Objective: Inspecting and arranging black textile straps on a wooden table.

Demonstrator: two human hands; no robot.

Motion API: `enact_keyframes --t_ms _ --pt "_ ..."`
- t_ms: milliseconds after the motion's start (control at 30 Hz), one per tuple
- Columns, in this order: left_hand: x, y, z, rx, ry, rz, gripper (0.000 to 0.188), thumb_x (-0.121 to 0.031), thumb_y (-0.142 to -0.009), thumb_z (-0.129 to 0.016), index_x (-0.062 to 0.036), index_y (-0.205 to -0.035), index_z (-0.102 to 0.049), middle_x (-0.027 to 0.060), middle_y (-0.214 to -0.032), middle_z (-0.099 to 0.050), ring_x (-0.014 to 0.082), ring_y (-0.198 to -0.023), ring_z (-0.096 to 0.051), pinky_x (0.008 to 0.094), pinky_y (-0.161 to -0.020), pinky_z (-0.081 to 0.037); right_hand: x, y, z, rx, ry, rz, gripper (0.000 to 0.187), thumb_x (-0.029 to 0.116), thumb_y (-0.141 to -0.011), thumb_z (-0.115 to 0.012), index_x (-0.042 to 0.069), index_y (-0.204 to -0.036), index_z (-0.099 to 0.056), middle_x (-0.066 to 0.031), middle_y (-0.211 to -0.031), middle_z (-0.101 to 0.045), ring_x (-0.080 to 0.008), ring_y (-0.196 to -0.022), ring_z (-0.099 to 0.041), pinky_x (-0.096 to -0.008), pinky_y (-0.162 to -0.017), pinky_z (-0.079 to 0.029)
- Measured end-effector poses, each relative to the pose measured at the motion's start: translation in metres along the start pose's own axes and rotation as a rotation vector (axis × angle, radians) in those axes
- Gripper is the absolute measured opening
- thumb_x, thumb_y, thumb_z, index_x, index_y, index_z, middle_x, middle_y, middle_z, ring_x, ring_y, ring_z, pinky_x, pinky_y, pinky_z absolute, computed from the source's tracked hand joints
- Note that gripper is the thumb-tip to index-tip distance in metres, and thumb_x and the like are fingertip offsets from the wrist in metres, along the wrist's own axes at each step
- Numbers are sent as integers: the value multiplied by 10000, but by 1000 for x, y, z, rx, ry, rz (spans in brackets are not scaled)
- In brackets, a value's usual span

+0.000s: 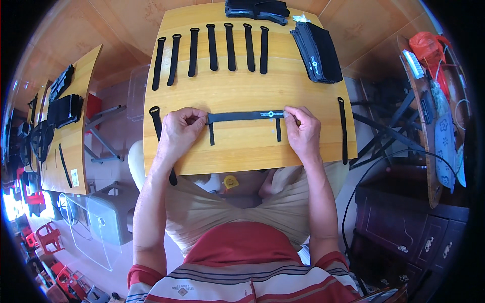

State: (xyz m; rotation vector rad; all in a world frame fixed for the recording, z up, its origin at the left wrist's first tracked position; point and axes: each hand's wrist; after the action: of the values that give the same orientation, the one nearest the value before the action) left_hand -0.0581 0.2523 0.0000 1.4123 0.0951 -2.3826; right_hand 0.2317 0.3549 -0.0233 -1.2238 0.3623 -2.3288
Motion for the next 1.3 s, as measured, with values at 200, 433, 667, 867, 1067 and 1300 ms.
enact_keyframes --t_ms 200,433,667,867,1067,1300 --pt "3 -1 -2 -15 -3 -28 169 -84 -903 -744 38 -1020 -754 110 -820 -762 116 -726 -695 278 -685 -546 -1 0 1 -11 0 34 99 -11 -902 -687 -33 -991 -722 -159 -857 -696 -288 -710 -679 -366 -641 -525" --pt "2 0 0 2 -6 -19 175 -81 -900 -742 41 -1025 -749 119 -846 -768 134 -739 -708 290 -700 -555 0 0 0 -6 2 18 106 -17 -905 -687 -36 -1003 -721 -153 -850 -690 -270 -699 -673 -355 -639 -521" --pt "3 -1 -1 -1 -5 -27 176 -85 -898 -745 41 -1020 -751 126 -843 -767 131 -739 -709 287 -703 -557 1 -1 2 8 21 9 98 -22 -902 -682 -39 -992 -717 -156 -844 -687 -274 -698 -673 -360 -640 -521" --pt "4 -1 -2 -23 -7 -26 180 -91 -894 -748 43 -1014 -753 120 -820 -762 125 -723 -702 281 -698 -554 0 0 2 10 6 -9 102 -8 -915 -685 -42 -1003 -722 -154 -873 -702 -254 -739 -684 -342 -668 -524" --pt "0 0 -1 -19 -26 -4 187 -91 -898 -748 46 -1025 -753 116 -812 -759 119 -728 -702 276 -699 -556 1 0 1 12 0 -19 97 -4 -916 -687 -42 -998 -721 -152 -867 -703 -251 -734 -682 -340 -666 -522" --pt "0 0 -2 -13 -12 9 178 -97 -917 -746 43 -1027 -757 105 -815 -762 108 -723 -695 275 -692 -555 2 0 1 2 15 -7 83 -1 -910 -691 -33 -983 -715 -151 -837 -689 -267 -687 -672 -359 -629 -515"
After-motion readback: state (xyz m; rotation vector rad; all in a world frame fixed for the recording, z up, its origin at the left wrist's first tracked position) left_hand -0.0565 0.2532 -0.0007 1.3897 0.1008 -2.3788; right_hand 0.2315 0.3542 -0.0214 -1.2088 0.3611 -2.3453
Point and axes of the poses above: each hand's wrist, its own y-axis away from the middle knuckle, its own z-axis out of the back of the hand, x = y × z
